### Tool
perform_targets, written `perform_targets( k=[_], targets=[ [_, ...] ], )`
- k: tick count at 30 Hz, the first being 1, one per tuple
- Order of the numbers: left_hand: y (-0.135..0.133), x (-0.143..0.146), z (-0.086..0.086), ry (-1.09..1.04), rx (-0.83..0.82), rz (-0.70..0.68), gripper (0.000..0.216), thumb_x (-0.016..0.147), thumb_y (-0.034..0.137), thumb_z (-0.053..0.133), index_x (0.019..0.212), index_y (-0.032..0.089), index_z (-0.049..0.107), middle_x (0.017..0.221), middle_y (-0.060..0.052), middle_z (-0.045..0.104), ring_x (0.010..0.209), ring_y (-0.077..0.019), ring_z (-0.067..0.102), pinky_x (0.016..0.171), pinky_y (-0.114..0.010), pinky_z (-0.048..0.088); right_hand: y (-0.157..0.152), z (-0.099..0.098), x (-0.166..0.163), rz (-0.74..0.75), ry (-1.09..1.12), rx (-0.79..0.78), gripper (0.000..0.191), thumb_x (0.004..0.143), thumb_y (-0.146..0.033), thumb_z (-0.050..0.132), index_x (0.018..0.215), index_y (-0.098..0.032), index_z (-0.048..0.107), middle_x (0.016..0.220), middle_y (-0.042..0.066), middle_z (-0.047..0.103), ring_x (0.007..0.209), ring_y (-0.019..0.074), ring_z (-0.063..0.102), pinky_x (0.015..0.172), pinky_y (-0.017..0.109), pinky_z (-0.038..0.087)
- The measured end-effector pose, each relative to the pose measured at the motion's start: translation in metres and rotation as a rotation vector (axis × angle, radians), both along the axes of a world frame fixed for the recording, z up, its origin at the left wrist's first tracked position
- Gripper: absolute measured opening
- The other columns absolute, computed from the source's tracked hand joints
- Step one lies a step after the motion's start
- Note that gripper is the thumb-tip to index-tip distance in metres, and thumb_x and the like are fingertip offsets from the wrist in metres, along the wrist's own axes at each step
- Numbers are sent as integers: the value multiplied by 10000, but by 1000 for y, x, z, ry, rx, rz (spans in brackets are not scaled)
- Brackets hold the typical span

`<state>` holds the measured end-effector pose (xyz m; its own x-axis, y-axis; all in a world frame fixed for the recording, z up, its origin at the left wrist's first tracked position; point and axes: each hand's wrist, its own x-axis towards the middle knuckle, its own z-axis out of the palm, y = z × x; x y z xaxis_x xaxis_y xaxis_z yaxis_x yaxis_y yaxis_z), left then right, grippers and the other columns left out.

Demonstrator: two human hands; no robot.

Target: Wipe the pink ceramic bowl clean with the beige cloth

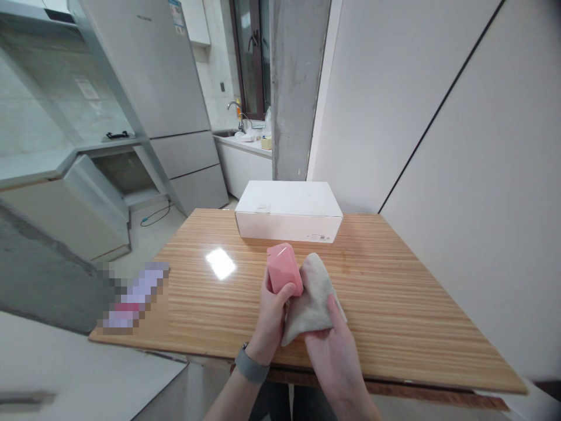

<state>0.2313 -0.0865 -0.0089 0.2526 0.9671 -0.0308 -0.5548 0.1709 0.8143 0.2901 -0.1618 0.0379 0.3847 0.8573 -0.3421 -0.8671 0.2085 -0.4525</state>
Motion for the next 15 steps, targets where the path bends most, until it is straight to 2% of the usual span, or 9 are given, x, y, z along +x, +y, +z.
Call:
perform_targets(
  k=[4, 8, 12, 15],
  targets=[
    [3, -5, 7, 143, 55, 72, 785, 651, 210, 786, 1360, 217, 449, 1231, -103, 630, 1137, -263, 597, 959, -371, 474, -3, 4, -1, -4, 27, -9, 330, 860, -438, 623, 1107, -240, 717, 1200, 34, 709, 1256, 240, 551, 1104, 448, 401],
    [7, -9, 13, 240, 154, 138, 900, 609, 219, 821, 1402, 236, 396, 1363, -120, 547, 1223, -279, 549, 1027, -398, 435, -8, 10, 2, 22, 44, -41, 340, 855, -461, 621, 1094, -242, 721, 1179, 35, 718, 1246, 244, 561, 1086, 450, 425],
    [8, -12, 6, 354, 216, 197, 1059, 528, 234, 874, 1439, 228, 335, 1439, -148, 465, 1310, -319, 472, 1093, -446, 376, -10, 25, 11, -29, -22, -51, 348, 837, -431, 662, 1130, -248, 703, 1174, 41, 721, 1231, 233, 575, 1076, 433, 435],
    [6, -15, -1, 433, 280, 205, 1087, 494, 239, 893, 1432, 225, 342, 1430, -138, 457, 1336, -324, 437, 1123, -456, 341, -5, 36, 22, -23, -109, -27, 380, 815, -417, 700, 1158, -252, 689, 1182, 51, 717, 1218, 237, 586, 1070, 431, 438]
  ],
)
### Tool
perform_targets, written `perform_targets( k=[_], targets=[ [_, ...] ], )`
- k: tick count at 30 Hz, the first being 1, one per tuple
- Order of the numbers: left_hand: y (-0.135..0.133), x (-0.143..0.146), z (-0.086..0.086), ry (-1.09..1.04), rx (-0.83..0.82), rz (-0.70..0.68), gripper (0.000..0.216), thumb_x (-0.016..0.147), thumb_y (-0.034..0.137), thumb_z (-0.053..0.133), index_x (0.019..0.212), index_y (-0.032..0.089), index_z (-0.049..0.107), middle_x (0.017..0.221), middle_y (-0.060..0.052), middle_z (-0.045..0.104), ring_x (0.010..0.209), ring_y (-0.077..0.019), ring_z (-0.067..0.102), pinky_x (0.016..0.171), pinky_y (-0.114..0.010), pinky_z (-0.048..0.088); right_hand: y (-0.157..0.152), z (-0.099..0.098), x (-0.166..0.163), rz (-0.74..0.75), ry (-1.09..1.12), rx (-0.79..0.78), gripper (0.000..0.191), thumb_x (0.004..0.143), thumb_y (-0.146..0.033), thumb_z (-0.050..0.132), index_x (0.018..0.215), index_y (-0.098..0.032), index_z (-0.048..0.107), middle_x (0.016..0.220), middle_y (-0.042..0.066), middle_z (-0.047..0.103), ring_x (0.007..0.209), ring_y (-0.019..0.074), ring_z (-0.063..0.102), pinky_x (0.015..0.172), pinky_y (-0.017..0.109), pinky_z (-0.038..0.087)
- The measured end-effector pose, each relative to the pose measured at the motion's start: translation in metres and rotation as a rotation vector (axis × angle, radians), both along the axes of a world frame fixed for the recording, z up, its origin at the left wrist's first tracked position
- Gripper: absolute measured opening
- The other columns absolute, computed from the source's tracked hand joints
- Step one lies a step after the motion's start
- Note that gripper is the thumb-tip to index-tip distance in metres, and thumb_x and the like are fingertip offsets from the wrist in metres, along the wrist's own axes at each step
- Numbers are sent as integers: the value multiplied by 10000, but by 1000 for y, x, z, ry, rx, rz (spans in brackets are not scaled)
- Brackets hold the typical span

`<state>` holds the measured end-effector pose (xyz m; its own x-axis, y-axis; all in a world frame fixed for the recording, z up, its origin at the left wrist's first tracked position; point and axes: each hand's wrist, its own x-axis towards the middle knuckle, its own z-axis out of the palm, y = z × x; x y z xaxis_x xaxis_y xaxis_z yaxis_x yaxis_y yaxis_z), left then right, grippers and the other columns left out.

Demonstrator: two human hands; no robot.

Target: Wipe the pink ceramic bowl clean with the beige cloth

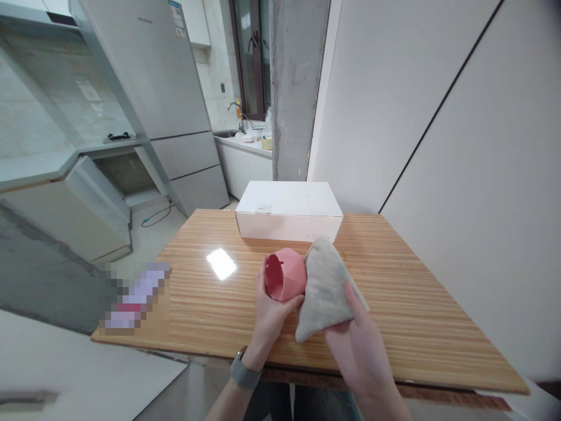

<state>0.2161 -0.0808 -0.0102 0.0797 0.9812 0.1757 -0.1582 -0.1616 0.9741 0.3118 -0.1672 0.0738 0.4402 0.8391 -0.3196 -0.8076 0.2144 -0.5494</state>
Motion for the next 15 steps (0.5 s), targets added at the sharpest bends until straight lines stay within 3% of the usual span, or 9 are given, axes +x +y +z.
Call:
perform_targets(
  k=[5, 15],
  targets=[
    [-2, -10, 0, 93, 104, -67, 1090, 470, 263, 916, 1412, 253, 367, 1396, -107, 451, 1300, -313, 468, 1102, -450, 373, 11, 5, 19, 28, -68, -8, 359, 781, -400, 737, 1100, -237, 714, 1188, 52, 715, 1228, 248, 578, 1057, 415, 451],
    [-1, -26, 5, -21, 37, -315, 1185, 458, 285, 927, 1470, 273, 311, 1426, -120, 485, 1318, -336, 460, 1112, -476, 368, 24, -7, 25, 89, -76, -30, 353, 784, -387, 731, 1090, -213, 715, 1130, 48, 740, 1103, 233, 658, 936, 347, 541]
  ],
)
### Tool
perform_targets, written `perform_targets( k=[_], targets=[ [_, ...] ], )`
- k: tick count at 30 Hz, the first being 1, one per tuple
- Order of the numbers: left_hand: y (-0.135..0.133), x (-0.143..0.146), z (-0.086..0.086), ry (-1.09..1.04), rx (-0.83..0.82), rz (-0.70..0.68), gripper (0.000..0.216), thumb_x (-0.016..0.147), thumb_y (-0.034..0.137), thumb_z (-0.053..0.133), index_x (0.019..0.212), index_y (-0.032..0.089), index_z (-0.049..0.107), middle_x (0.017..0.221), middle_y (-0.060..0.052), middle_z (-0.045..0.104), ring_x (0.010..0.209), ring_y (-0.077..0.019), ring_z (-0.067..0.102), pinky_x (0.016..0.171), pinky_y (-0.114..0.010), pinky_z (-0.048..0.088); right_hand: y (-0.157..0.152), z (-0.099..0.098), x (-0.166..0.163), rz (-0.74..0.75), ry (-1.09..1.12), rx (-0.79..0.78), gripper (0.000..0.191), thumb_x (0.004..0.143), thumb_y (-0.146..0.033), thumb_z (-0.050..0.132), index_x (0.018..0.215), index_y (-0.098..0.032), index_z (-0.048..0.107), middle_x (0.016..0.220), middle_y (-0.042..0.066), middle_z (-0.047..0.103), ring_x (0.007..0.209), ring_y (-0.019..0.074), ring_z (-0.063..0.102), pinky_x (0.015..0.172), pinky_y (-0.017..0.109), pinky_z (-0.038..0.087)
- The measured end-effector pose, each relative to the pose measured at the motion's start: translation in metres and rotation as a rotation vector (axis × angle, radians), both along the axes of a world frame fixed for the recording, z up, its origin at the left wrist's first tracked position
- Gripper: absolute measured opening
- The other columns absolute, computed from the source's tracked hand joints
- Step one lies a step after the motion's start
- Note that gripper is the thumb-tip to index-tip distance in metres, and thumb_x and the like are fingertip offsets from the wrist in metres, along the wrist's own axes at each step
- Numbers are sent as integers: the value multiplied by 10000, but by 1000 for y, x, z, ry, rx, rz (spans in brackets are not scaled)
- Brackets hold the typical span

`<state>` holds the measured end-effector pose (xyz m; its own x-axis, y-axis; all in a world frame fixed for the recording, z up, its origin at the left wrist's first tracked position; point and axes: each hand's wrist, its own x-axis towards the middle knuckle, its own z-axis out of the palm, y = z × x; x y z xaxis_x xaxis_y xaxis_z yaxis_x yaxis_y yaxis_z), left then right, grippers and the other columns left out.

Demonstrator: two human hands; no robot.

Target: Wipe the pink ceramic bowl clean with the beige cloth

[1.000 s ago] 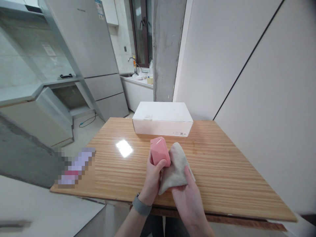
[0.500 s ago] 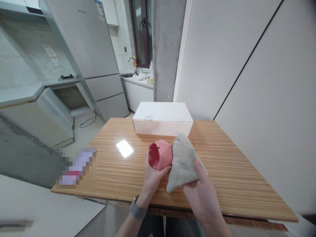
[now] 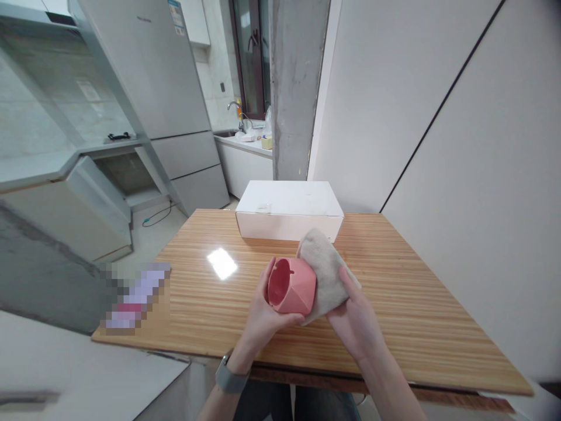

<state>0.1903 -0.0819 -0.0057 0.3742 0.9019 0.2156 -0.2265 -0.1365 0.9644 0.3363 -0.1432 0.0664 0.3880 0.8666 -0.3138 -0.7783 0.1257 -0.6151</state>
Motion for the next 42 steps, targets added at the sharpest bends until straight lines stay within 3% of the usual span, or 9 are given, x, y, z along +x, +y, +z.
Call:
perform_targets(
  k=[3, 11, 16, 26, 31, 42],
  targets=[
    [-5, 1, 6, -15, -16, -17, 1200, 448, 288, 930, 1474, 267, 307, 1421, -125, 495, 1325, -340, 453, 1121, -484, 352, 1, -4, -4, -27, 6, 9, 339, 790, -380, 729, 1086, -214, 715, 1098, 36, 752, 1050, 207, 681, 895, 304, 557],
    [-10, 6, 21, 53, 30, 54, 1228, 462, 255, 920, 1494, 263, 255, 1418, -127, 501, 1301, -339, 482, 1107, -483, 370, -2, -17, -12, -39, 92, 11, 331, 844, -388, 651, 1112, -202, 701, 1084, 48, 755, 1078, 238, 671, 951, 376, 537],
    [-11, 9, 23, 22, 19, 77, 1212, 462, 264, 914, 1489, 268, 271, 1394, -119, 527, 1281, -335, 503, 1089, -464, 397, -1, -32, -11, 36, 182, -22, 354, 876, -414, 602, 1124, -178, 695, 1071, 58, 759, 1063, 244, 677, 953, 384, 530],
    [-12, 16, 26, -182, -128, 0, 1165, 432, 393, 914, 1451, 262, 365, 1300, -109, 588, 1205, -337, 564, 972, -387, 493, 0, -48, -20, 190, 266, 96, 363, 876, -421, 605, 1125, -173, 698, 1106, 62, 748, 1014, 224, 688, 980, 391, 495],
    [-7, 21, 29, -156, -62, 22, 1155, 455, 324, 920, 1459, 276, 351, 1339, -103, 562, 1248, -326, 532, 1027, -397, 457, -7, -50, -21, 203, 279, 110, 323, 860, -389, 640, 1114, -201, 709, 1073, 56, 759, 930, 209, 709, 949, 395, 515],
    [-1, 26, 30, 95, 156, 177, 1095, 473, 267, 915, 1426, 280, 378, 1417, -94, 468, 1316, -315, 447, 1124, -461, 342, -22, -43, -24, 111, 321, 33, 262, 931, -365, 541, 1044, -228, 733, 1041, 24, 770, 923, 162, 715, 908, 343, 547]
  ],
)
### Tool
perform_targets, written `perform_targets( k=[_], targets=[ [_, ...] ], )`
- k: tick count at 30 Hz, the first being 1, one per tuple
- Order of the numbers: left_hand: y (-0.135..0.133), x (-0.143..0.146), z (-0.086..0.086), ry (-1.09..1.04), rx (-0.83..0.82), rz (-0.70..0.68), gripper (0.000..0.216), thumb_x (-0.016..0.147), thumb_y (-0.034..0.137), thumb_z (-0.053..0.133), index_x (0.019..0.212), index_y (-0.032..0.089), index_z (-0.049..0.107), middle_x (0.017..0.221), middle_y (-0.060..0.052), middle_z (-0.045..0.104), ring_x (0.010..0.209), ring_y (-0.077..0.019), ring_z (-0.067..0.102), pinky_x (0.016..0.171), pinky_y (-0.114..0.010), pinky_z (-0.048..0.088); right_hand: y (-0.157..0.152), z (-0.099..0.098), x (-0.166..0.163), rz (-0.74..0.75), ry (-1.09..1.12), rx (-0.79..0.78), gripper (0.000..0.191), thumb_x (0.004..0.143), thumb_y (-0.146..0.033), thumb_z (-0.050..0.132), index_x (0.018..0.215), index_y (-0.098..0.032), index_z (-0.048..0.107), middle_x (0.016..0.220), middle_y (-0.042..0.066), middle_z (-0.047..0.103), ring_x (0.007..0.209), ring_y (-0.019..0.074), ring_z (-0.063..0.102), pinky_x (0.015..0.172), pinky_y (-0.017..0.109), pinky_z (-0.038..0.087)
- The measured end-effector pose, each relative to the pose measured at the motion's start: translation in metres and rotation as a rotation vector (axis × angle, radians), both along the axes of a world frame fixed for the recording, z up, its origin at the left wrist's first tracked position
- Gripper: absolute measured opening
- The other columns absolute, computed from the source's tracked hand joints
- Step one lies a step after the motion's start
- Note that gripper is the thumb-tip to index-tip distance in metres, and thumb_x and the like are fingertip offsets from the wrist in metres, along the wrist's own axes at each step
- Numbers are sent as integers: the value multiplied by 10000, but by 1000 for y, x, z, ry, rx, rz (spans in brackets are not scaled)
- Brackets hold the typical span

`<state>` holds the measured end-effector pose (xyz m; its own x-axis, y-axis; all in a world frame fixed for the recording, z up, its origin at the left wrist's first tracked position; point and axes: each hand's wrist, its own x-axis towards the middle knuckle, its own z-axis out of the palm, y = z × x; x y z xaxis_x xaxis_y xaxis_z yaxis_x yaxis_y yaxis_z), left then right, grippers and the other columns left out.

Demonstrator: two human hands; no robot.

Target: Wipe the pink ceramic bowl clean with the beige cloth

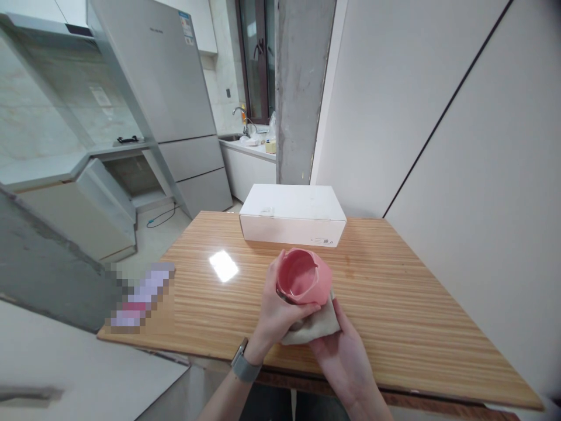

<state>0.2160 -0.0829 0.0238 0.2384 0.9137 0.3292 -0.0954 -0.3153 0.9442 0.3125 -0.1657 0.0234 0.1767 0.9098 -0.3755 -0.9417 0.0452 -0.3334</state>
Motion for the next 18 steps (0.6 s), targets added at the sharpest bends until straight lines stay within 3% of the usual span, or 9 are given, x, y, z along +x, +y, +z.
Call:
perform_targets(
  k=[5, 12, 18],
  targets=[
    [2, -2, -1, 25, 45, 36, 1063, 476, 272, 912, 1406, 280, 397, 1410, -90, 457, 1300, -317, 452, 1107, -474, 351, -4, -6, 1, -9, -86, -47, 267, 902, -407, 571, 1054, -254, 728, 1071, 11, 762, 979, 176, 701, 888, 351, 557],
    [6, -5, -3, 65, 92, 63, 1071, 493, 260, 908, 1422, 282, 373, 1412, -85, 458, 1308, -303, 444, 1113, -466, 348, -9, -3, 0, -15, -142, -73, 326, 848, -472, 629, 1067, -252, 730, 1141, 35, 736, 1116, 242, 651, 976, 421, 522],
    [14, -14, -9, 89, 86, 98, 1062, 506, 286, 901, 1424, 274, 369, 1397, -88, 481, 1313, -301, 449, 1117, -469, 340, -12, -6, 6, -110, -147, -91, 315, 855, -447, 632, 1088, -252, 715, 1152, 23, 732, 1123, 233, 650, 967, 413, 535]
  ],
)
